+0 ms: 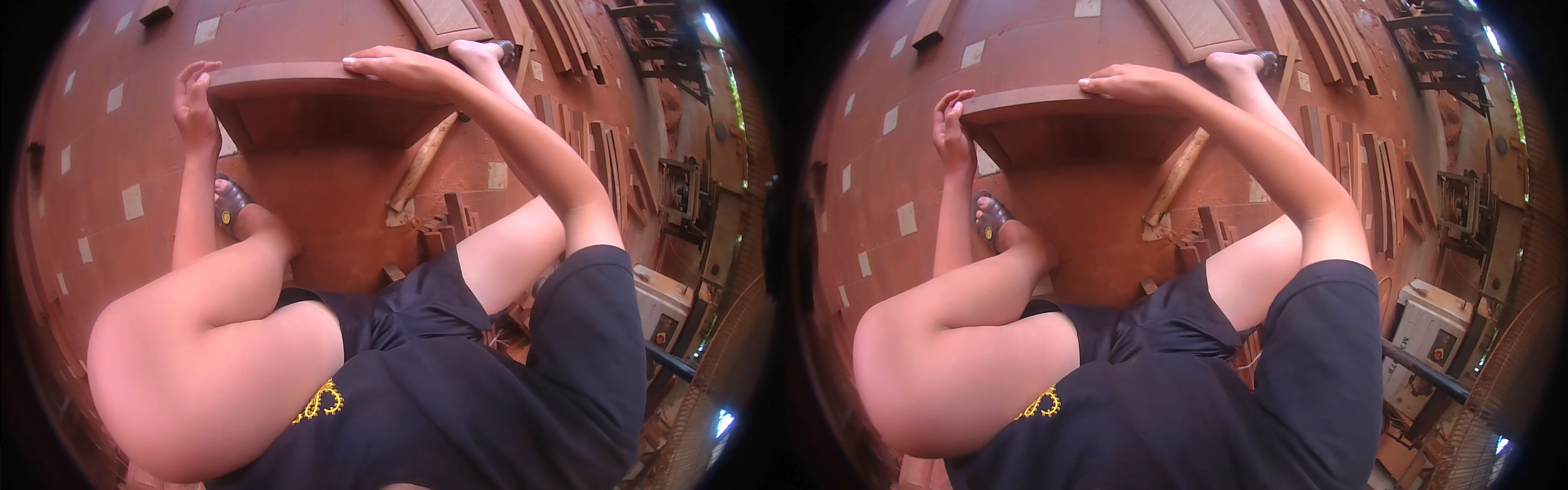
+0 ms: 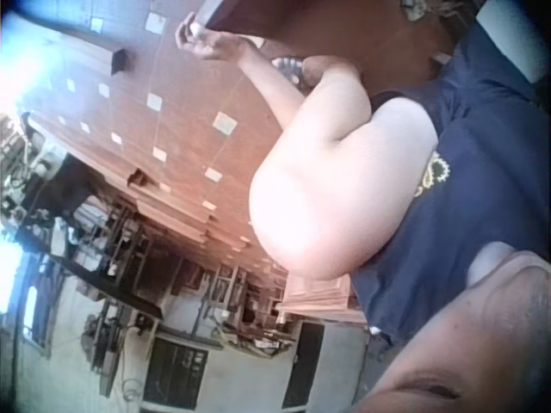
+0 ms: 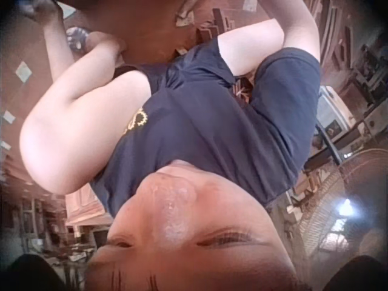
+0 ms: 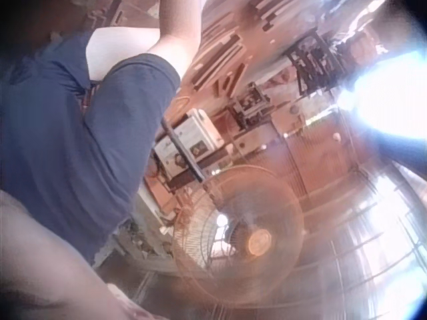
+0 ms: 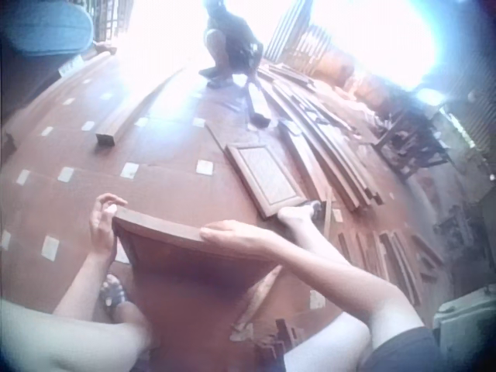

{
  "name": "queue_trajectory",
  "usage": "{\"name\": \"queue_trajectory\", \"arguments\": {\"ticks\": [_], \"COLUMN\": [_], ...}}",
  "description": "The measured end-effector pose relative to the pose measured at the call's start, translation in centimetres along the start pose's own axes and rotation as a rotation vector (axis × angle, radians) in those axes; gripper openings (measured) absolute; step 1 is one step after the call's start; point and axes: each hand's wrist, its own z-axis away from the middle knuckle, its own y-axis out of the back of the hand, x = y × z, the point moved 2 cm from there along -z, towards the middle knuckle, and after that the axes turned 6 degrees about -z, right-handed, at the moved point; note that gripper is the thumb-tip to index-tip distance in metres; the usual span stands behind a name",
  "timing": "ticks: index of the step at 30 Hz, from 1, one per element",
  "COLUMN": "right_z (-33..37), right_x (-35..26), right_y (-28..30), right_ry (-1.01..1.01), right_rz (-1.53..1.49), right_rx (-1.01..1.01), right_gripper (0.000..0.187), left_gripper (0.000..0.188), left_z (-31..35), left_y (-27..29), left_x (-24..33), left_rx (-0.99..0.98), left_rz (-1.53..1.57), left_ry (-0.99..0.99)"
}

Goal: The person assembles a wooden frame by hand, fitting corner pieces together and using a hammer to tap them into place. They repeatedly adjust and reposition the frame pieces to align the joints before securing them.

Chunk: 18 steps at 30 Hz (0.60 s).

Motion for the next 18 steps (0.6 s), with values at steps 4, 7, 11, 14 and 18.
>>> {"name": "queue_trajectory", "arguments": {"ticks": [4,7,11,14,18], "right_z": [-0.8,-2.1,-1.7,-0.8,-0.1], "right_x": [-1.3,2.6,1.7,2.8,2.9], "right_y": [0.3,0.7,-0.6,-0.5,0.8], "right_ry": [-0.062,-0.003,0.131,0.259,0.359], "right_rz": [-0.056,-0.18,-0.365,-0.453,-0.541], "right_rx": [0.012,-0.025,0.018,0.198,0.495], "right_gripper": [0.06,0.059,0.056,0.051,0.055], "left_gripper": [0.025,0.025,0.017,0.051,0.054], "left_z": [-0.7,-0.2,0.1,1.4,0.5], "left_y": [0.6,-3.7,-7.1,-9.8,-9.7], "left_x": [0.7,6.0,8.5,8.9,7.7], "left_rx": [-0.023,-0.028,-0.554,-0.776,-0.806], "left_rz": [-0.107,-0.998,-1.132,-1.429,-1.485], "left_ry": [-0.047,-0.645,-0.46,-0.228,-0.217]}}
